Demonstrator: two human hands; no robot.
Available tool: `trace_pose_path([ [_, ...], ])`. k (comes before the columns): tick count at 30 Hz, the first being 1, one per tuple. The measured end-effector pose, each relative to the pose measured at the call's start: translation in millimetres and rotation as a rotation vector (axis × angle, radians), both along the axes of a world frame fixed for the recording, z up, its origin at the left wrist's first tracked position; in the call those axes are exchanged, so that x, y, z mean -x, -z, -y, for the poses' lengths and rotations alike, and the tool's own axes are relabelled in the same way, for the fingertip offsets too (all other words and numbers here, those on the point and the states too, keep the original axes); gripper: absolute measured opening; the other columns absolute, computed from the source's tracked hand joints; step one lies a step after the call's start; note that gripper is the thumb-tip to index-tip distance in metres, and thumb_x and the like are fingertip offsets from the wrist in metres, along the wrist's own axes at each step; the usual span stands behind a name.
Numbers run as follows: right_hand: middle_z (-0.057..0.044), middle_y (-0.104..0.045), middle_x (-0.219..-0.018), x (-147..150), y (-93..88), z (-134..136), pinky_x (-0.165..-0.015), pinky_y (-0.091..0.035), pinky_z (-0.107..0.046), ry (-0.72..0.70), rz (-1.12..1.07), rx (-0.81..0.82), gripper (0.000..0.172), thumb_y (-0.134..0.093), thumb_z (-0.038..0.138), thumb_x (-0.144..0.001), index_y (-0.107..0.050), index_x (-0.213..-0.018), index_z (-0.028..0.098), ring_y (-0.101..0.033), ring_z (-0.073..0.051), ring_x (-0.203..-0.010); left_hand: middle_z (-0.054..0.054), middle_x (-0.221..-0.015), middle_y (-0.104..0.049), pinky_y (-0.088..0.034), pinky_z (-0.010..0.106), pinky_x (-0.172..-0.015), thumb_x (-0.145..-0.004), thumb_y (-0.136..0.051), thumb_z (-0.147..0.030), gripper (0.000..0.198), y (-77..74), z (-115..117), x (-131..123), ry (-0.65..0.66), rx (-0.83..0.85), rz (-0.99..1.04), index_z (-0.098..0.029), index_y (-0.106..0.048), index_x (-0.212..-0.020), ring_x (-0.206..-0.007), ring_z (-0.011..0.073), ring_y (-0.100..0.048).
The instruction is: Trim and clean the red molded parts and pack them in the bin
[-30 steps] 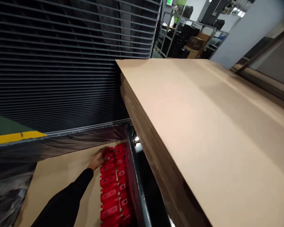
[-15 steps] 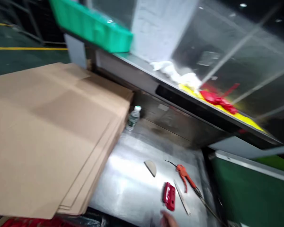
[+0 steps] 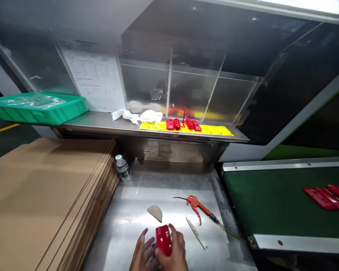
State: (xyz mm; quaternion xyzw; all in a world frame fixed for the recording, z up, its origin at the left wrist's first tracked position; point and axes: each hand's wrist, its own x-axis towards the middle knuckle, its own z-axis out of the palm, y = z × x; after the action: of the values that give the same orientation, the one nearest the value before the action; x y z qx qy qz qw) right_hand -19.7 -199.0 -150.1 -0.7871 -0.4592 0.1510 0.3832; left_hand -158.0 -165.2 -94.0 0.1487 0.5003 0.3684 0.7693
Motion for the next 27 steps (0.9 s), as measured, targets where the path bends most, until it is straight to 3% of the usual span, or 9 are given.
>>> trace_pose_path([
  [2, -0.011, -0.054, -0.129, -12.3, -17.1, 7.1, -0.089, -0.054, -0.046, -0.012, 0.021, -0.007, 0.081, -0.067, 0.056, -0.073, -0.037, -0.145, 0.032, -0.060, -0.033, -0.112, 0.012, -0.119, -0.072, -0.058, 0.045, -0.080, -0.072, -0.065, -0.074, 0.077, -16.6, -12.5, -15.0, 0.006, 0.024, 0.108, -0.035, -0.051, -0.137, -0.110, 0.0359, -0.068],
  [4, -0.014, -0.049, -0.135, -40.0, -29.8, 6.6, -0.099, -0.048, -0.047, 0.040, 0.070, 0.027, 0.060, -0.048, 0.052, -0.090, -0.038, -0.144, 0.028, -0.053, -0.032, -0.121, 0.015, -0.113, -0.075, -0.058, 0.046, -0.081, -0.072, -0.072, -0.065, 0.077, -38.7, -14.2, -21.5, -0.006, 0.045, 0.180, -0.030, -0.051, -0.137, -0.108, 0.0390, -0.069],
  [8, -0.017, -0.057, -0.114, -99.4, -25.5, -8.7, -0.095, -0.044, -0.056, 0.149, 0.129, 0.179, 0.029, -0.043, 0.028, -0.094, -0.060, -0.113, 0.014, -0.055, -0.033, -0.107, 0.014, -0.097, -0.078, -0.061, 0.042, -0.069, -0.074, -0.080, -0.047, 0.058, -86.6, -1.3, -20.7, -0.028, 0.070, 0.085, -0.022, -0.060, -0.122, -0.088, 0.0376, -0.075],
  [11, -0.007, -0.061, -0.094, -110.5, -15.9, -11.4, -0.091, -0.046, -0.049, 0.091, 0.090, 0.223, 0.017, -0.050, 0.029, -0.093, -0.060, -0.091, 0.016, -0.059, -0.024, -0.095, 0.004, -0.087, -0.076, -0.061, 0.034, -0.063, -0.077, -0.080, -0.033, 0.038, -112.9, 5.4, -23.1, -0.163, 0.080, 0.082, -0.024, -0.065, -0.111, -0.072, 0.0265, -0.075],
  [14, 0.000, -0.059, -0.074, -98.6, -30.5, 2.4, -0.075, -0.051, -0.036, -0.072, -0.040, 0.190, 0.031, -0.036, 0.040, -0.100, -0.058, -0.093, 0.019, -0.060, -0.019, -0.071, -0.003, -0.080, -0.072, -0.059, 0.022, -0.062, -0.084, -0.073, -0.019, 0.016, -128.1, 3.6, -27.6, -0.318, 0.103, 0.150, -0.023, -0.068, -0.100, -0.061, 0.0125, -0.069],
  [16, -0.002, -0.064, -0.079, -88.1, -56.8, 16.1, -0.074, -0.052, -0.032, -0.180, -0.121, 0.146, 0.041, -0.028, 0.048, -0.101, -0.058, -0.108, 0.021, -0.064, -0.019, -0.075, -0.003, -0.078, -0.071, -0.057, 0.021, -0.061, -0.086, -0.071, -0.020, 0.009, -136.2, 0.5, -29.1, -0.337, 0.115, 0.163, -0.021, -0.069, -0.095, -0.060, 0.0107, -0.067],
  [20, -0.006, -0.060, -0.127, -71.0, -131.5, 35.0, -0.103, -0.043, -0.030, -0.303, -0.332, 0.005, 0.052, -0.037, 0.063, -0.095, -0.054, -0.133, 0.032, -0.054, -0.022, -0.124, 0.001, -0.091, -0.073, -0.055, 0.019, -0.069, -0.084, -0.075, -0.033, 0.023, -158.8, 0.2, -30.7, -0.300, -0.003, 0.158, -0.020, -0.070, -0.101, -0.076, 0.0127, -0.068],
  [23, -0.006, -0.058, -0.107, -65.4, -190.7, 32.3, -0.087, -0.046, -0.030, -0.406, -0.570, -0.065, 0.068, -0.051, 0.071, -0.085, -0.049, -0.139, 0.029, -0.057, -0.021, -0.097, 0.000, -0.078, -0.070, -0.050, 0.023, -0.058, -0.084, -0.059, -0.066, 0.054, -181.2, 4.5, -34.2, -0.136, -0.187, -0.042, -0.024, -0.062, -0.118, -0.067, 0.0160, -0.062],
  [27, 0.007, -0.035, -0.071, -64.5, -253.2, 19.8, -0.057, -0.025, -0.025, -0.659, -0.779, 0.017, 0.074, -0.076, 0.071, -0.065, -0.054, -0.119, 0.027, -0.030, -0.011, -0.064, -0.007, -0.050, -0.046, -0.028, 0.023, -0.046, -0.081, -0.019, -0.086, 0.083, -211.6, 4.9, -37.7, 0.187, -0.521, -0.263, -0.024, -0.045, -0.130, -0.045, 0.0142, -0.037],
])
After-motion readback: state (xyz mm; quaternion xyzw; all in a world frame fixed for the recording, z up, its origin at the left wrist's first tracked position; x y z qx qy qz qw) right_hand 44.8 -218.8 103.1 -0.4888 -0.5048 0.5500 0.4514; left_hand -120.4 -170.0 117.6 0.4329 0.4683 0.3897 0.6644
